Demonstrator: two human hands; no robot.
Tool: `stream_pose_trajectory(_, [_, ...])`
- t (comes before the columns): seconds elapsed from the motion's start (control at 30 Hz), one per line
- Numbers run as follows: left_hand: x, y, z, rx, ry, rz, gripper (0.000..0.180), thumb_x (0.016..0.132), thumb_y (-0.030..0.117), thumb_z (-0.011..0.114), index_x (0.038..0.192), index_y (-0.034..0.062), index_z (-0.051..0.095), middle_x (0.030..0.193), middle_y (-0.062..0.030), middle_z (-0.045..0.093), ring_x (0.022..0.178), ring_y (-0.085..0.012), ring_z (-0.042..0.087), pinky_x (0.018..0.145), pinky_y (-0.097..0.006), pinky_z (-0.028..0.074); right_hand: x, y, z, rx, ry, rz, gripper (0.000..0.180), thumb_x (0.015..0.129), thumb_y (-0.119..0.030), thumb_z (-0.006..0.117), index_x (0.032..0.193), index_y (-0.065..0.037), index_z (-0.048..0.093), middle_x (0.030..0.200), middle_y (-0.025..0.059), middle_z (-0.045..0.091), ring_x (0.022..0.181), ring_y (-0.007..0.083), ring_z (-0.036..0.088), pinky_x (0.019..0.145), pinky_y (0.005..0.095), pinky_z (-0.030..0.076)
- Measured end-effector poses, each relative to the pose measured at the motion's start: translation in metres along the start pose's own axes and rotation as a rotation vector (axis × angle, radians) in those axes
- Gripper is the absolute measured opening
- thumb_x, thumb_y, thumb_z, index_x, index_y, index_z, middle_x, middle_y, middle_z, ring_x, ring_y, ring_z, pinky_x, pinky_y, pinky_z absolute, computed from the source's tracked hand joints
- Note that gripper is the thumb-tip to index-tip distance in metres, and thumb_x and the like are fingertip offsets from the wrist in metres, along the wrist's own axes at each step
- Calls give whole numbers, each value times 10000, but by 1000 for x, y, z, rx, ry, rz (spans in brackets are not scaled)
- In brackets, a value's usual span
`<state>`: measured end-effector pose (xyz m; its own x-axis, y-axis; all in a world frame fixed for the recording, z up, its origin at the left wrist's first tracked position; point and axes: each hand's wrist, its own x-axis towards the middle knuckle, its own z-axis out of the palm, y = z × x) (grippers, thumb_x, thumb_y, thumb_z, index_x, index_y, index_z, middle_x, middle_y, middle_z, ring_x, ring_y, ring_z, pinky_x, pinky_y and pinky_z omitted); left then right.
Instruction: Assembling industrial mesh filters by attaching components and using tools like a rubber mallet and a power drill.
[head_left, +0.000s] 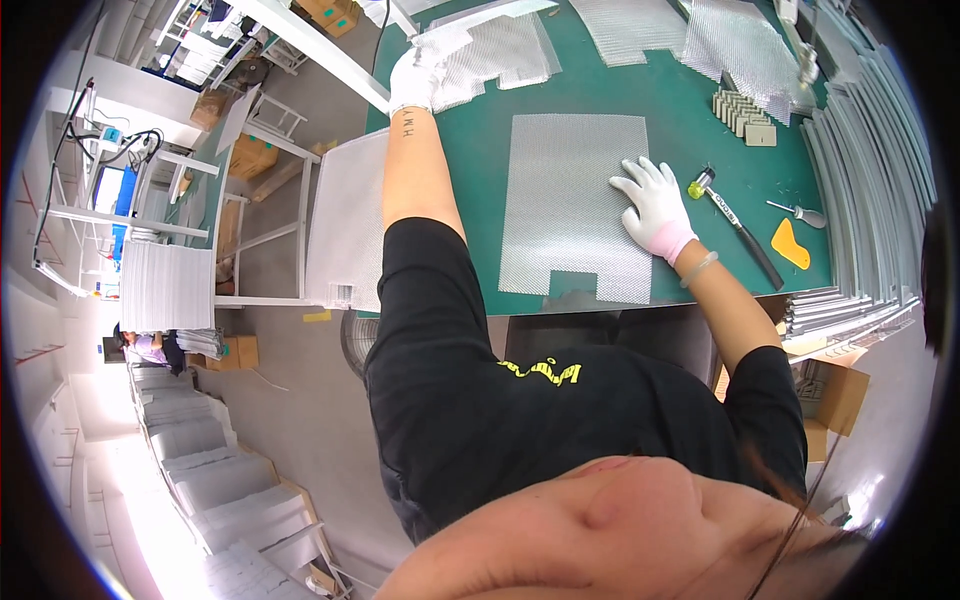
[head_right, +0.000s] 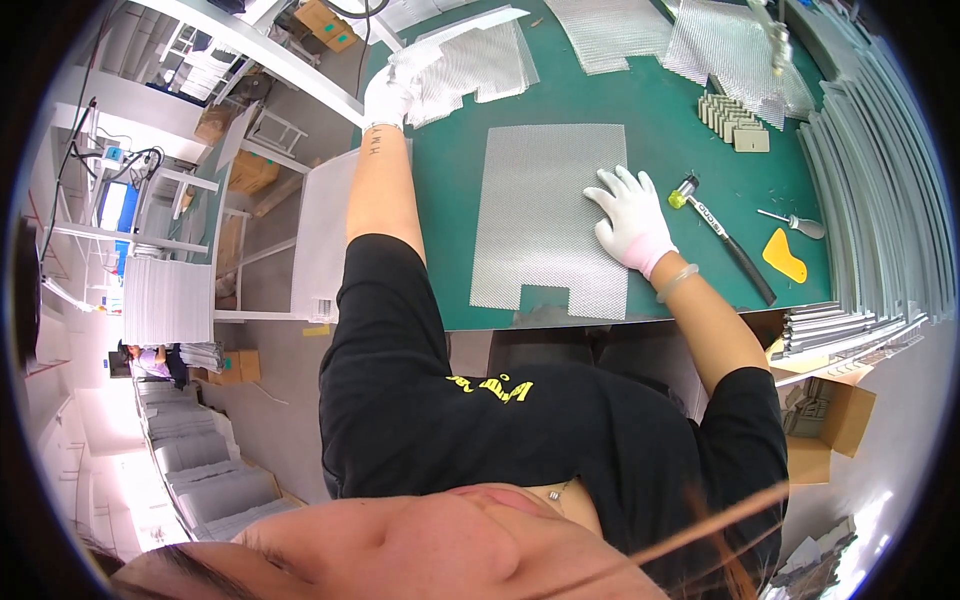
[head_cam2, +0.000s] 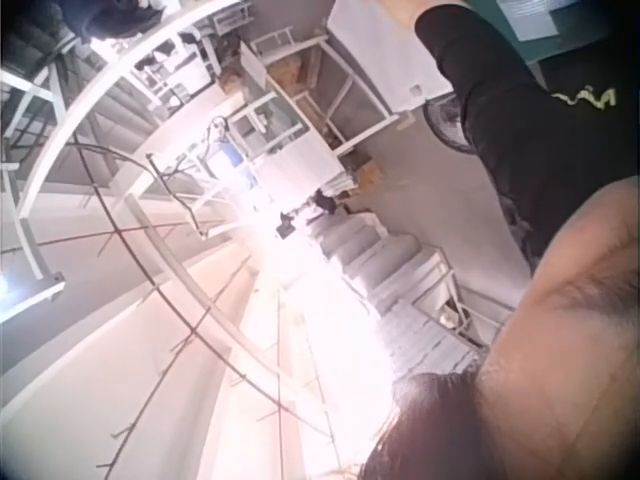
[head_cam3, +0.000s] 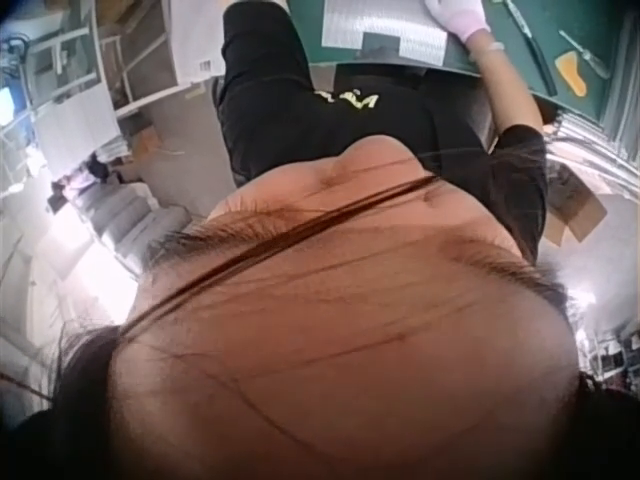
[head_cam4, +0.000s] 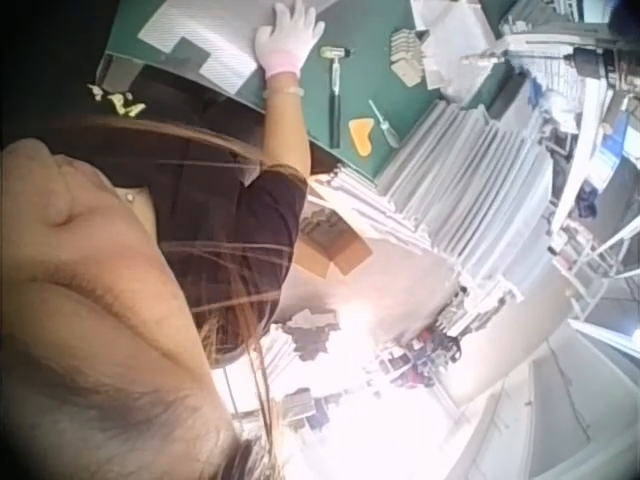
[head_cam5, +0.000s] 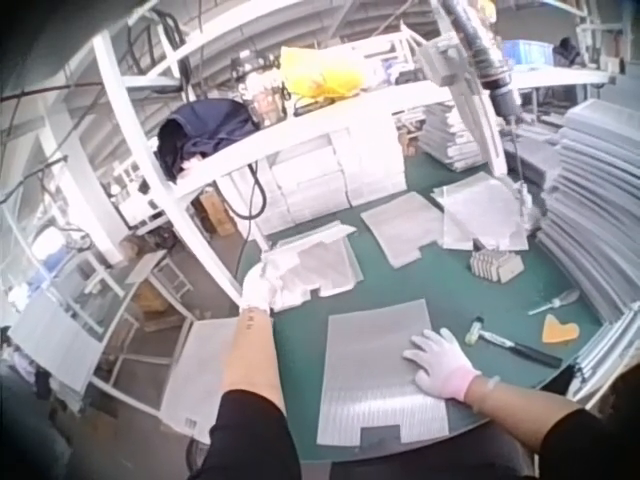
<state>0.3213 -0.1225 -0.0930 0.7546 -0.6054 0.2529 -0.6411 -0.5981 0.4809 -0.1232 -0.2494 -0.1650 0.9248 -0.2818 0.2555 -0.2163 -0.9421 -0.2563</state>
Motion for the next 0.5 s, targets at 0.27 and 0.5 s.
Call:
stream_pose_trajectory(0.27, [18, -54, 12, -376, 321, 285, 243, 1025, 218, 477, 1158, 54, 597, 1123, -66, 644, 995, -248, 610, 870, -321, 515, 9, -8, -4, 29, 18, -50, 497, 773, -171, 590, 1265, -128, 641, 1419, 178, 531, 1381, 380, 420, 1178, 549, 250])
stream_pose_trajectory(0.5, [14, -49, 10, -860, 592, -156, 270, 983, 122, 506, 1228, 24, 566, 1171, -117, 642, 1051, -282, 621, 896, -371, 521, 12, -13, -5, 26, 5, -57, 491, 776, -177, 605, 1262, -128, 642, 1429, 169, 523, 1386, 375, 416, 1179, 547, 248])
